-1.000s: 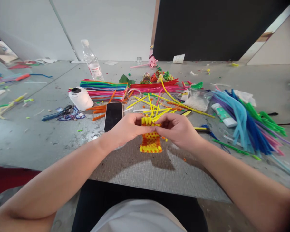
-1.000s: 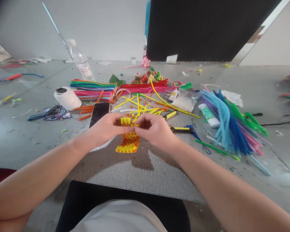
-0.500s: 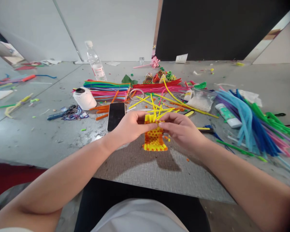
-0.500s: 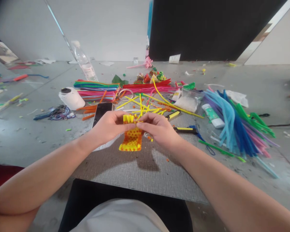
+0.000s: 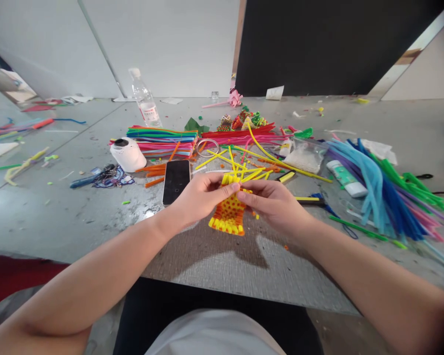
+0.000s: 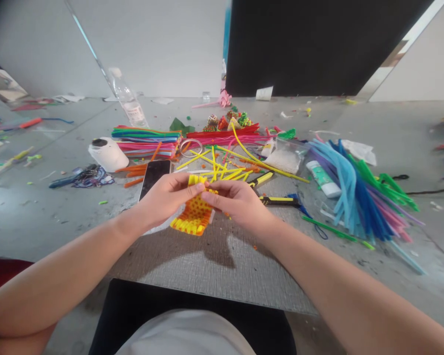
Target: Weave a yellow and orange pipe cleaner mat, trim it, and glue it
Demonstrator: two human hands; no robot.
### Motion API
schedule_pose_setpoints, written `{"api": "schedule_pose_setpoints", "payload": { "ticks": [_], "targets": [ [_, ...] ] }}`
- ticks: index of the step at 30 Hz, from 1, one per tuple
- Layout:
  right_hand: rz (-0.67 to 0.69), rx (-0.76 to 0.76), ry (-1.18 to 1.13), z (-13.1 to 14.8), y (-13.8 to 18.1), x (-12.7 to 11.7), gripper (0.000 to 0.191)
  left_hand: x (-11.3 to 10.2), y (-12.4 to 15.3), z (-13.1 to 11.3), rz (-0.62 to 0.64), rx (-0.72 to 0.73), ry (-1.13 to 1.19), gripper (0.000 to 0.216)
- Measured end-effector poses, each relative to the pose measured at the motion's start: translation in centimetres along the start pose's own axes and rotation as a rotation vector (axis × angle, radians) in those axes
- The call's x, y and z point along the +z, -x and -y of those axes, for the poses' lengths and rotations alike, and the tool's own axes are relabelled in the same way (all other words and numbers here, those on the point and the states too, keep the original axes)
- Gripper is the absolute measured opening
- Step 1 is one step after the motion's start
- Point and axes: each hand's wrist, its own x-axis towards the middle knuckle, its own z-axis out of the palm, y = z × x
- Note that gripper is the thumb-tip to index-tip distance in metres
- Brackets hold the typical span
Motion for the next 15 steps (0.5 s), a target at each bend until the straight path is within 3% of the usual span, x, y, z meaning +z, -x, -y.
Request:
{"api": "schedule_pose_setpoints", "payload": {
  "ticks": [11, 15],
  "targets": [
    [-0.088, -0.02, 0.169, 0.6, 0.4, 1.0, 0.036, -0.8, -0.4, -0.2, 0.008, 0.009, 0.053, 0.025],
    [-0.1, -0.005, 0.199, 0.7, 0.5, 1.0, 0.038, -1.0, -0.3, -0.6, -0.045, 0.046, -0.099, 0.017]
  ]
}}
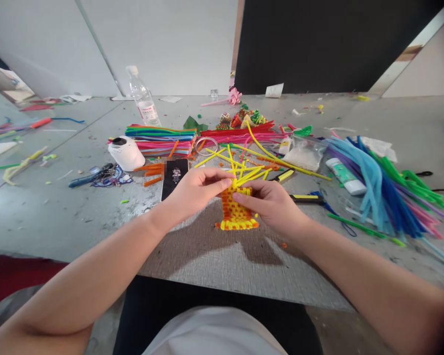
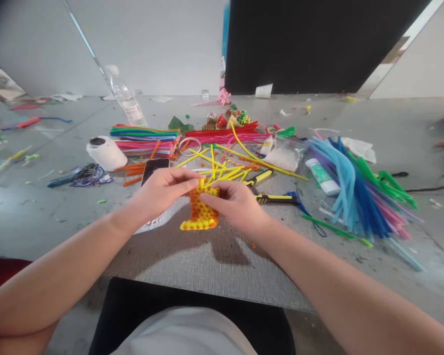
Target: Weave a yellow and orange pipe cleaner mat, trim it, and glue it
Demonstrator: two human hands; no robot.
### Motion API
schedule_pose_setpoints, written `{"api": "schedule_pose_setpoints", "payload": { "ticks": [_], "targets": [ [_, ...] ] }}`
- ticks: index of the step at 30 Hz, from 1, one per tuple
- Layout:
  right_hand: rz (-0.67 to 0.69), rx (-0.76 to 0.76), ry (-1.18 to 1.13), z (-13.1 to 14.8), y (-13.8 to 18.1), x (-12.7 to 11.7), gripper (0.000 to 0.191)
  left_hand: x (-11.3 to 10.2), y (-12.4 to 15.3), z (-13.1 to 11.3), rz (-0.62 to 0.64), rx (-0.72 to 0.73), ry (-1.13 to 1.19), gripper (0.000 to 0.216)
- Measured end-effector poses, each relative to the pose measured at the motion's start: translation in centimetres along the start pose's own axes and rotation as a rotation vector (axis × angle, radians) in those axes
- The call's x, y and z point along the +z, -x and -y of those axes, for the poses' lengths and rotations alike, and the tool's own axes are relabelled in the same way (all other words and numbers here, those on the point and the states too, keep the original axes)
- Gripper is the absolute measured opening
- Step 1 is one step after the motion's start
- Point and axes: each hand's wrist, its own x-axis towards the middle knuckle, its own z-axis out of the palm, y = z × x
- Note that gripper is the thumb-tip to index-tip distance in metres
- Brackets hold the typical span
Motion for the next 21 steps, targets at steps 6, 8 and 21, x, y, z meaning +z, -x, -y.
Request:
{"api": "schedule_pose_setpoints", "payload": {
  "ticks": [6, 8, 21],
  "targets": [
    [0.105, 0.01, -0.026, -0.5, -0.2, 0.1, 0.036, -0.1, 0.1, -0.6, 0.018, 0.043, -0.206, 0.019],
    [0.102, 0.006, -0.003, -0.7, -0.2, -0.1, 0.035, 0.0, 0.2, -0.5, 0.011, 0.052, -0.245, 0.021],
    [-0.016, -0.033, 0.087, -0.2, -0.2, -0.1, 0.022, 0.2, 1.4, -0.9, -0.039, 0.362, -0.436, 0.028]
  ]
}}
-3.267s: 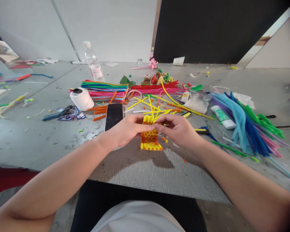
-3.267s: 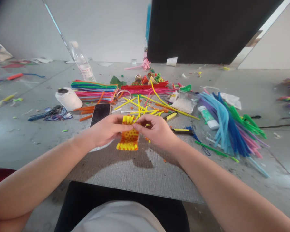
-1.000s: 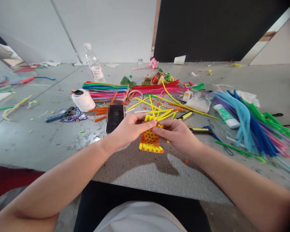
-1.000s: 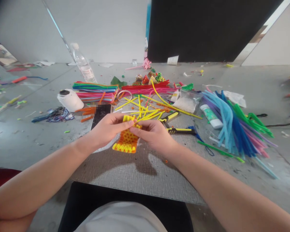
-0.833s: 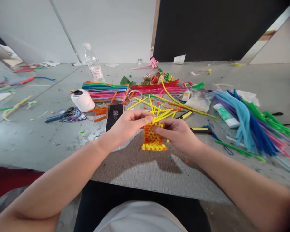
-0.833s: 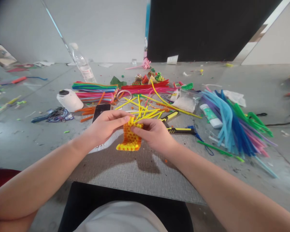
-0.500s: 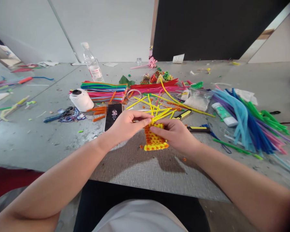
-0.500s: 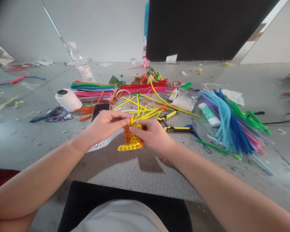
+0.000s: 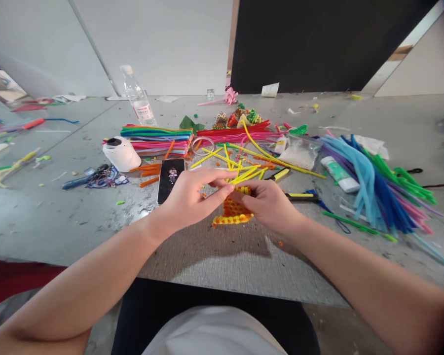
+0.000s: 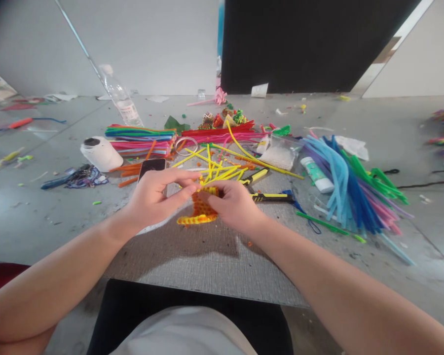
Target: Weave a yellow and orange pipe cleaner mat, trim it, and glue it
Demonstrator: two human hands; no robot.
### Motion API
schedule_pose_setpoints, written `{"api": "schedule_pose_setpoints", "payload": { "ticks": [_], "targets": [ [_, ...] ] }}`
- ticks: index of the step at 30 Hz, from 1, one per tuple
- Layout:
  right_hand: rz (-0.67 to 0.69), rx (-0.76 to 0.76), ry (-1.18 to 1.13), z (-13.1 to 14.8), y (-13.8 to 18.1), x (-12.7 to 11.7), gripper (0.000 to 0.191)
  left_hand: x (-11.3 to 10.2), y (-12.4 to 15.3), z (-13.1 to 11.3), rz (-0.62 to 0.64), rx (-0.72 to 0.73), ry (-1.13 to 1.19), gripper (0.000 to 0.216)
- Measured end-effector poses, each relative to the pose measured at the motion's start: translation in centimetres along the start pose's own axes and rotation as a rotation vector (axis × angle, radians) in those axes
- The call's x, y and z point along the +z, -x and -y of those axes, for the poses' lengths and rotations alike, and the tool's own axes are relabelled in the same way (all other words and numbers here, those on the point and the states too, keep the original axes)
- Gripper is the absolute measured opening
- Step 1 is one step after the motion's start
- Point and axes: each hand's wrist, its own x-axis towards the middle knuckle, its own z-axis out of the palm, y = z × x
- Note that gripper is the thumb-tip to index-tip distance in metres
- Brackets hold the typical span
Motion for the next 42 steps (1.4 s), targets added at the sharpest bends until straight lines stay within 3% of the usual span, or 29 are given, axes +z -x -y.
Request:
{"api": "schedule_pose_setpoints", "payload": {
  "ticks": [5, 9, 16, 20, 26, 29, 34, 42],
  "targets": [
    [-0.045, -0.081, 0.125, 0.0, 0.3, 0.1, 0.033, 0.7, -0.3, 0.8, -0.099, -0.268, 0.382, 0.035],
    [-0.05, -0.129, 0.13, -0.1, 0.4, 0.1, 0.029, 0.7, -0.7, 1.3, 0.011, -0.397, 0.59, 0.027],
    [0.004, -0.016, -0.154, 0.1, 0.1, -0.1, 0.034, 0.3, -0.8, 1.4, 0.046, -0.304, 0.376, 0.022],
    [-0.003, -0.003, -0.154, -0.2, 0.0, -0.3, 0.033, 0.7, -0.6, 1.8, 0.032, -0.295, 0.326, 0.017],
    [0.004, -0.001, -0.153, -0.3, 0.0, -0.4, 0.037, 0.3, -0.5, 1.4, 0.028, -0.117, 0.207, 0.008],
    [0.006, -0.022, -0.127, 0.0, 0.1, -0.3, 0.037, 0.2, -0.5, 1.0, 0.066, -0.171, 0.296, 0.017],
    [0.008, -0.046, -0.102, 0.1, 0.2, -0.2, 0.038, 0.2, -0.7, 0.8, 0.119, -0.392, 0.454, 0.03],
    [0.011, -0.041, -0.106, -0.3, 0.2, -0.3, 0.035, 0.0, -0.8, 0.6, 0.116, -0.41, 0.41, 0.032]
  ]
}}
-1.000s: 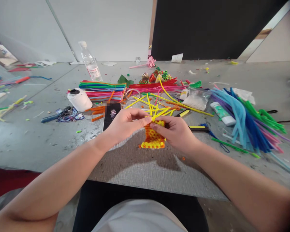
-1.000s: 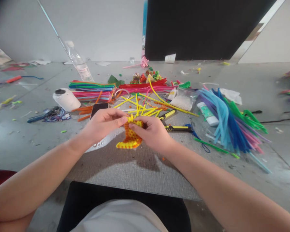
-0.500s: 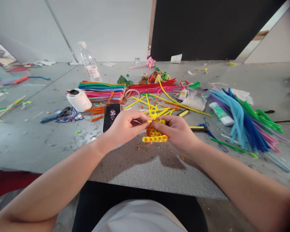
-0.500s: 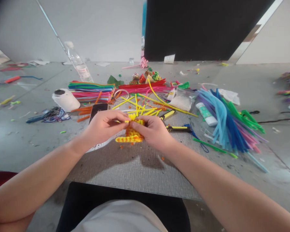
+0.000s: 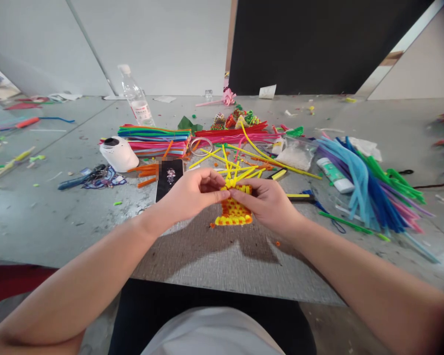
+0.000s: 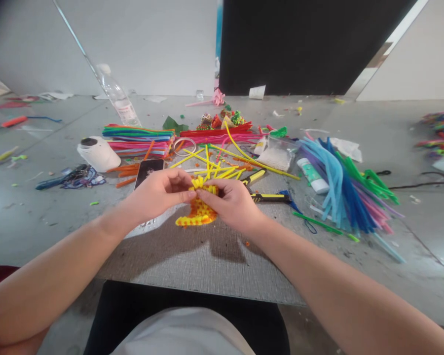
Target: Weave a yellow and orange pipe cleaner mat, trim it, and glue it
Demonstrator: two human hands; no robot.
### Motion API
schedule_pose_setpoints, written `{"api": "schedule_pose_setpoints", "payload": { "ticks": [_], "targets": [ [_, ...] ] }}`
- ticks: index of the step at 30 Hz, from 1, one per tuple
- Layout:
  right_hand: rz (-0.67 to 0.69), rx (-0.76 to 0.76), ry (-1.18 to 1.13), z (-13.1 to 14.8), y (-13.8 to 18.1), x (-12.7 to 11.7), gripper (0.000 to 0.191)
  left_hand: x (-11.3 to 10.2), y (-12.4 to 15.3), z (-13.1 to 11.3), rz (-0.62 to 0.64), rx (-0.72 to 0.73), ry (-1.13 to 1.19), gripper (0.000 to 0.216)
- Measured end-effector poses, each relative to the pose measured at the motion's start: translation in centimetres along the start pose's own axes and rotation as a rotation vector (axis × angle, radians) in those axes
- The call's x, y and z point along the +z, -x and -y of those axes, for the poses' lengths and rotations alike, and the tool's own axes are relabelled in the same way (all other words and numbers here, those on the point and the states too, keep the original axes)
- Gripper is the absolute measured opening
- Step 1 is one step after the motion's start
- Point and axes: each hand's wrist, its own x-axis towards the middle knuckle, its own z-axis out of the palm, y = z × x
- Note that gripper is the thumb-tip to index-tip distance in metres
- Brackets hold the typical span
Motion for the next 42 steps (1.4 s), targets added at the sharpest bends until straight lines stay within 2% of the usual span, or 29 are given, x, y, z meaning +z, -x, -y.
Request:
{"api": "schedule_pose_setpoints", "payload": {
  "ticks": [5, 12, 14, 17, 21, 23, 27, 33, 38, 42],
  "targets": [
    [-0.012, -0.014, 0.015, -0.1, 0.0, 0.1, 0.034, 0.2, 0.0, 0.0, -0.006, -0.034, 0.0, 0.03],
    [-0.021, -0.022, 0.09, 0.1, -0.2, 0.2, 0.032, 0.3, 0.1, 0.5, -0.104, 0.011, 0.043, 0.033],
    [-0.059, -0.09, 0.131, 0.1, -0.2, 0.1, 0.027, 0.4, 0.1, 0.5, -0.091, 0.009, 0.025, 0.031],
    [-0.117, -0.272, 0.216, 0.0, -0.2, -0.2, 0.026, 0.5, 0.0, 0.7, -0.036, -0.01, 0.046, 0.027],
    [-0.095, -0.564, 0.456, 0.1, -0.4, -0.8, 0.01, 0.7, -0.2, 1.4, -0.003, -0.076, 0.148, 0.027],
    [-0.095, -0.652, 0.535, 0.1, -0.6, -1.0, 0.007, 0.9, -0.3, 1.7, 0.007, -0.132, 0.172, 0.025],
    [-0.123, -0.758, 0.575, 0.1, -0.9, -1.0, 0.012, 1.2, -0.3, 1.6, 0.078, -0.215, 0.143, 0.019],
    [-0.157, -0.932, 0.723, 0.1, -0.8, -0.9, 0.018, 1.3, 0.0, 1.3, 0.091, -0.25, 0.079, 0.028],
    [-0.115, -0.956, 0.718, 0.4, -0.6, -1.0, 0.019, 1.0, 0.0, 1.3, 0.124, -0.255, 0.17, 0.016],
    [-0.085, -0.994, 0.745, 0.7, -0.6, -1.2, 0.016, 0.7, 0.0, 1.2, 0.153, -0.288, 0.306, 0.015]
  ]
}}
